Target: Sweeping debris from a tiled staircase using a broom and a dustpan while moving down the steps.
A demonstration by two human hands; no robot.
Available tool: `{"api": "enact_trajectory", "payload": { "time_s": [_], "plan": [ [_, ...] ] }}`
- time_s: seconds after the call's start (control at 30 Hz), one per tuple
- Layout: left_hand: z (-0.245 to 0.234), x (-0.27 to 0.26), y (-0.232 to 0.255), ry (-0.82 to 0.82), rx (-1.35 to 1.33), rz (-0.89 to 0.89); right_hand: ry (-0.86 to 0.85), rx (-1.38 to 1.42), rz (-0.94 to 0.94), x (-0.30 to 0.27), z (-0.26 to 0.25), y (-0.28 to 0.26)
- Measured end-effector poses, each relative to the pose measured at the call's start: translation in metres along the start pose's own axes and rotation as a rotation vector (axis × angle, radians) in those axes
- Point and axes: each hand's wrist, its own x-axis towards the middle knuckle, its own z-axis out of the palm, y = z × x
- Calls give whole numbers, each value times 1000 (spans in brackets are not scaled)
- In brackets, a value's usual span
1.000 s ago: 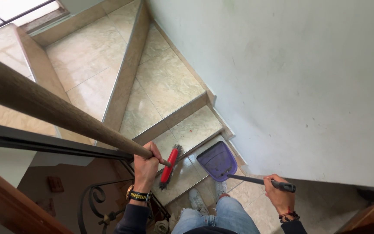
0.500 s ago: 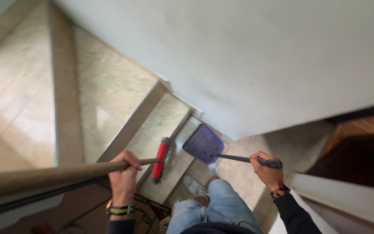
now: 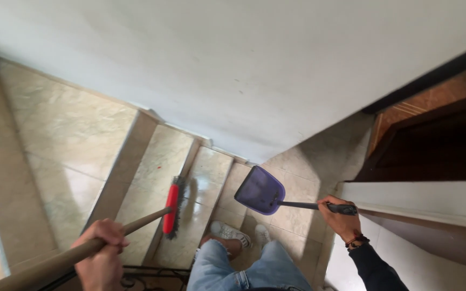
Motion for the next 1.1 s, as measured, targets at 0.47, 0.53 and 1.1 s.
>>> {"api": "enact_trajectory", "payload": {
  "time_s": [0.47, 0.53, 1.1],
  "plan": [
    [50, -65, -73, 126, 63, 114, 39, -19, 38, 114, 76, 195],
    [61, -86, -69, 151, 137, 97, -1, 174, 106, 116, 81, 203],
    [21, -164, -115, -402, 275, 188, -182, 915, 202, 312, 226, 485]
  ]
}}
